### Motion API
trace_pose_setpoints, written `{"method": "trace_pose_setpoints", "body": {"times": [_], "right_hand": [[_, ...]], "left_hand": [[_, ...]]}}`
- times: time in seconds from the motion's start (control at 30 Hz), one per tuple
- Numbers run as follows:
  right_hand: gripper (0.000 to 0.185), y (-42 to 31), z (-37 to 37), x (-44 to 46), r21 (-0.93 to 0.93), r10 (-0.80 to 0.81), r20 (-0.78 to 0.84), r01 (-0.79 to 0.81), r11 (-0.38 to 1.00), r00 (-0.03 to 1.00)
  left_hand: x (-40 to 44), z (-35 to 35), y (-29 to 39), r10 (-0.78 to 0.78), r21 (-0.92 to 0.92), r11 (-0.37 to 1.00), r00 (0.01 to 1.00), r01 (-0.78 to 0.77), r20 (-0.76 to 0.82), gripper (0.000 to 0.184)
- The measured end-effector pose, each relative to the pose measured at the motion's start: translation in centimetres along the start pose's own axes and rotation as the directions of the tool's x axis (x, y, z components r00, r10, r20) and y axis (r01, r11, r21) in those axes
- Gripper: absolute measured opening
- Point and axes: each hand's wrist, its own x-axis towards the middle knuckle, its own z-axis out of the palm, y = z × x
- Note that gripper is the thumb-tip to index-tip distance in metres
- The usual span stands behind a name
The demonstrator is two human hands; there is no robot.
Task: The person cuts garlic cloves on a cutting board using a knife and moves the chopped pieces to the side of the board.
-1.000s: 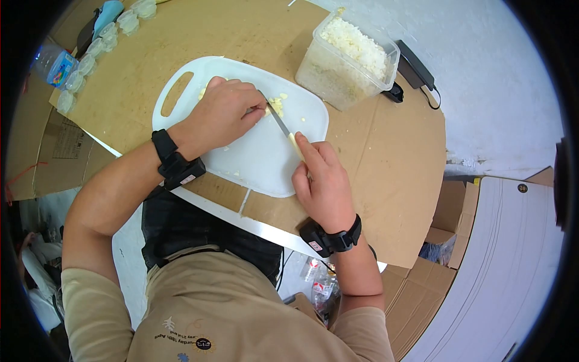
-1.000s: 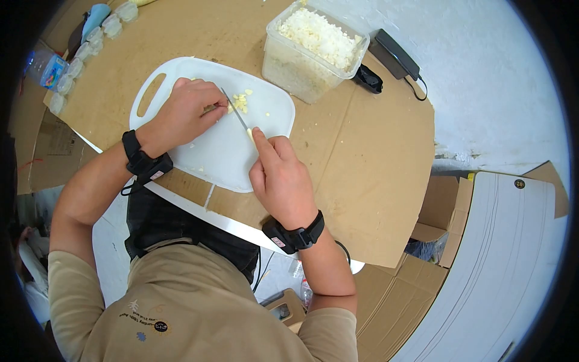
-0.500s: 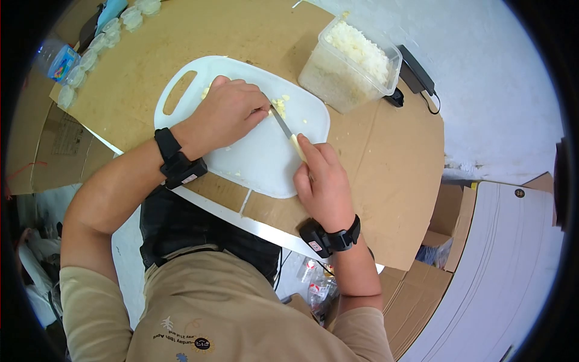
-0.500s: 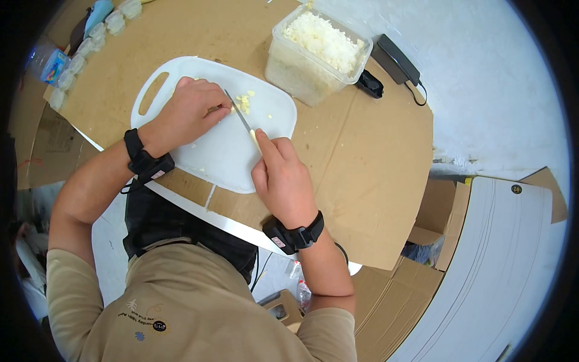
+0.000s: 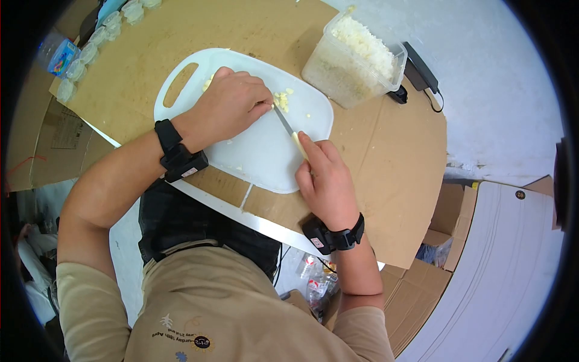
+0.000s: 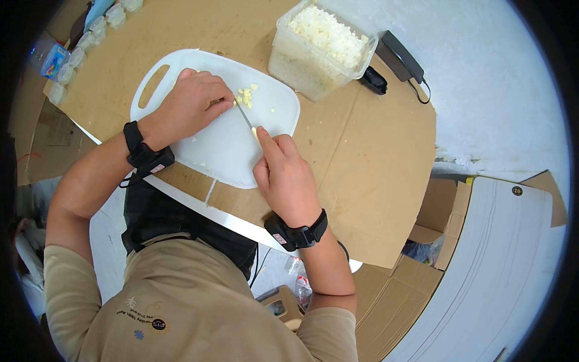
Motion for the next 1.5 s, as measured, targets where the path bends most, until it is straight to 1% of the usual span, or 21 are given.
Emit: {"method": "trace_pose_setpoints", "body": {"times": [0.07, 0.2, 0.3, 0.43, 0.5, 0.6, 0.67, 0.8, 0.9, 1.03, 1.1, 1.23, 1.33, 1.4, 1.47, 1.5], "right_hand": [[0.048, 0.12, 0.12, 0.05, 0.006, -0.001, -0.017, 0.001, 1.0, 1.0], [0.049, -0.26, -0.09, 0.25, 0.034, -0.017, -0.056, 0.019, 0.999, 0.998], [0.048, -0.07, 0.0, 0.21, 0.042, -0.039, -0.073, 0.043, 0.998, 0.997], [0.048, -0.08, -0.02, 0.07, 0.063, -0.014, -0.052, 0.017, 0.998, 0.999], [0.048, 0.12, 0.1, -0.04, 0.07, -0.006, -0.013, 0.007, 0.998, 1.0], [0.048, -0.01, -0.14, 0.07, 0.049, 0.013, 0.012, -0.014, 0.999, 1.0], [0.048, 0.07, -0.11, 0.09, 0.049, 0.013, 0.01, -0.013, 0.999, 1.0], [0.047, 0.13, -0.03, 0.06, 0.039, 0.009, -0.001, -0.009, 0.999, 1.0], [0.048, 0.05, -0.01, 0.13, 0.051, 0.0, -0.042, 0.002, 0.999, 0.999], [0.048, -0.04, -0.1, 0.06, 0.07, 0.007, -0.049, -0.003, 0.998, 0.999], [0.049, 0.14, -0.07, 0.04, 0.075, -0.025, -0.062, 0.03, 0.997, 0.998], [0.048, 0.25, 0.05, 0.1, 0.081, -0.004, -0.04, 0.007, 0.997, 0.999], [0.047, 0.16, 0.01, -0.03, 0.049, -0.005, -0.02, 0.006, 0.999, 1.0], [0.046, 0.11, 0.01, 0.12, 0.031, 0.028, 0.001, -0.028, 0.999, 1.0], [0.046, 0.38, 0.16, 0.14, 0.029, 0.006, -0.019, -0.005, 1.0, 1.0], [0.046, 0.44, 0.19, 0.13, 0.029, -0.013, -0.035, 0.014, 0.999, 0.999]], "left_hand": [[0.05, 0.03, -0.02, -0.017, 0.021, 1.0, 1.0, 0.017, 0.023, 0.009], [-0.04, 0.02, 0.0, -0.009, 0.001, 1.0, 1.0, 0.009, -0.014, 0.009], [-0.05, -0.05, 0.02, -0.006, 0.002, 1.0, 1.0, 0.006, -0.004, 0.009], [-0.04, 0.02, -0.12, 0.01, 0.018, 1.0, 1.0, -0.01, -0.005, 0.009], [-0.08, 0.1, -0.11, 0.019, 0.024, 1.0, 1.0, -0.019, -0.003, 0.009], [0.08, 0.21, -0.15, 0.018, 0.019, 1.0, 1.0, -0.018, -0.007, 0.008], [0.11, 0.27, -0.19, -0.019, 0.025, 1.0, 1.0, 0.019, 0.014, 0.009], [0.05, 0.18, -0.19, -0.029, 0.013, 0.999, 0.999, 0.029, 0.024, 0.009], [0.1, 0.12, -0.12, -0.01, 0.013, 1.0, 1.0, 0.01, 0.014, 0.009], [0.1, 0.06, -0.11, -0.008, 0.033, 0.999, 1.0, 0.008, 0.022, 0.009], [0.05, 0.17, -0.19, 0.004, 0.034, 0.999, 1.0, -0.005, 0.016, 0.008], [-0.03, 0.19, -0.49, 0.022, 0.023, 1.0, 1.0, -0.022, -0.001, 0.008], [-0.07, 0.45, -0.47, 0.025, 0.015, 1.0, 1.0, -0.025, -0.003, 0.008], [0.07, 0.38, -0.45, 0.029, 0.019, 0.999, 1.0, -0.029, -0.005, 0.008], [0.08, 0.37, -0.28, -0.025, 0.027, 0.999, 1.0, 0.025, 0.014, 0.009], [0.07, 0.36, -0.23, -0.022, 0.029, 0.999, 1.0, 0.022, 0.012, 0.009]]}}
